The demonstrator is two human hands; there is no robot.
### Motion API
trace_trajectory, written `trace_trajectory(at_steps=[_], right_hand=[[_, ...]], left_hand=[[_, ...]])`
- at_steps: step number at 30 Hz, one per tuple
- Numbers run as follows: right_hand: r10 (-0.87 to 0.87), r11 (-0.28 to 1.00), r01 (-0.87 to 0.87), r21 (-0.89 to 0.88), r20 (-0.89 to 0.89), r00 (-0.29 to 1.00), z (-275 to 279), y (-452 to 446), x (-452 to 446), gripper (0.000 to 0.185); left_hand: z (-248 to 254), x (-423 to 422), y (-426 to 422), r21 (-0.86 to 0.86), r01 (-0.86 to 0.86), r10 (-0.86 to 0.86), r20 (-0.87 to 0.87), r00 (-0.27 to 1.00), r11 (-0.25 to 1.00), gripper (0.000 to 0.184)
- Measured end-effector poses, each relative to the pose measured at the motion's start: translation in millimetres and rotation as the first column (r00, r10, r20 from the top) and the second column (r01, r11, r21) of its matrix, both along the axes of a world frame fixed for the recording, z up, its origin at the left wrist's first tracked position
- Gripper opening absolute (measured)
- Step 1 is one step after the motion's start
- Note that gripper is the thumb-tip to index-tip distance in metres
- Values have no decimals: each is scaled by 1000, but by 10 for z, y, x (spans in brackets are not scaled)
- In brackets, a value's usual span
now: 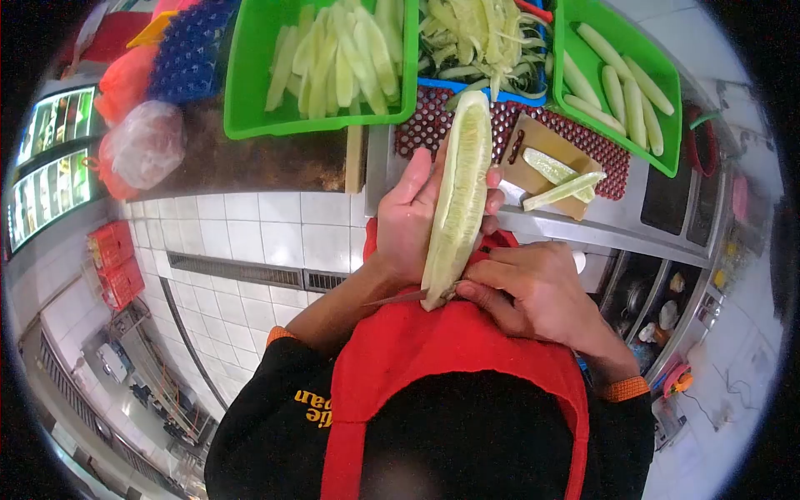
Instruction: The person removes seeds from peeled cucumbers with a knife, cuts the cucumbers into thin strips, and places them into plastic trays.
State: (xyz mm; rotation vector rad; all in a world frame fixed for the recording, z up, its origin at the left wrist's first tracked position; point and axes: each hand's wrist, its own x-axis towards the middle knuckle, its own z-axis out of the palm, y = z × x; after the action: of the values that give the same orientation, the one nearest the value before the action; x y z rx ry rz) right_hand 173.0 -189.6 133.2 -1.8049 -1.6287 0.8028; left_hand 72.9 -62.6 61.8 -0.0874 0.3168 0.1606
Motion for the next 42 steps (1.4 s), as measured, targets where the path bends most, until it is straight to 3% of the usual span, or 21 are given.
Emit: trace_trajectory(at_steps=[5, 8, 11, 13, 15, 16, 17, 19, 23, 27, 29, 31, 33, 34, 37, 40, 41, 42], right_hand=[[19, 1000, -18, 19, -71, 997, -40, 18, -20, 13], [25, 1000, -26, -8, -134, 991, -46, 84, -3, 11], [-63, 992, 84, 97, -204, 977, -142, 219, -1, 10], [-261, 964, 267, -12, -256, 931, -173, 367, 71, 13], [-279, 959, 283, -25, -269, 922, -228, 566, 172, 19], [-344, 937, 345, -55, -324, 881, -287, 668, 196, 20], [-405, 911, 403, -88, -378, 833, -333, 783, 223, 22], [-399, 913, 385, -133, -484, 779, -361, 1045, 272, 26], [-370, 920, 387, -58, -451, 812, -493, 1503, 323, 30], [-387, 891, 455, -2, -529, 755, -619, 1701, 370, 33], [-429, 808, 588, 48, -635, 642, -692, 1719, 434, 34], [-471, 764, 634, 119, -569, 674, -722, 1736, 603, 42], [-662, 682, 731, 30, -400, 634, -727, 1711, 775, 46], [-681, 640, 768, 32, -439, 586, -776, 1715, 887, 55], [-741, 572, 815, 92, -368, 562, -889, 1656, 1236, 57], [-830, 506, 855, 113, -207, 519, -1030, 1580, 1465, 52], [-853, 488, 864, 125, -141, 502, -1094, 1562, 1517, 49], [-856, 464, 875, 140, -183, 484, -1106, 1555, 1533, 42]], left_hand=[[-59, 10, 39, -81, 8, 3, 136, 991, 997, 40], [-102, 53, 131, -107, -55, 64, 80, 995, 993, 35], [-173, 187, 314, -43, -165, 166, 28, 986, 985, 37], [-224, 292, 549, -11, -149, 149, -1, 989, 989, 40], [-296, 346, 809, 44, -101, 97, 78, 992, 994, 42], [-128, 377, 850, 234, -255, 274, -51, 960, 938, 41], [-116, 394, 967, 249, -263, 281, -38, 959, 932, 41], [-183, 424, 1360, 573, -236, 461, -284, 841, 785, 35], [-497, 401, 1985, 655, -220, 502, -278, 819, 722, 31], [-502, 714, 1992, 664, -234, 483, -218, 848, 710, 31], [-326, 987, 1853, 721, -206, 435, -145, 889, 661, 40], [-326, 1288, 1795, 748, -168, 391, -132, 911, 643, 45], [-316, 1531, 1764, 774, -111, 324, -127, 937, 623, 49], [-307, 1644, 1743, 761, -123, 290, -89, 953, 637, 46], [-346, 1890, 1737, 745, -125, 226, -36, 973, 655, 40], [-457, 1943, 1826, 804, -13, 255, -173, 951, 594, 34], [-531, 1944, 1869, 740, -45, 185, -109, 977, 671, 32], [-531, 1937, 1896, 666, -70, 125, -36, 991, 742, 33]])
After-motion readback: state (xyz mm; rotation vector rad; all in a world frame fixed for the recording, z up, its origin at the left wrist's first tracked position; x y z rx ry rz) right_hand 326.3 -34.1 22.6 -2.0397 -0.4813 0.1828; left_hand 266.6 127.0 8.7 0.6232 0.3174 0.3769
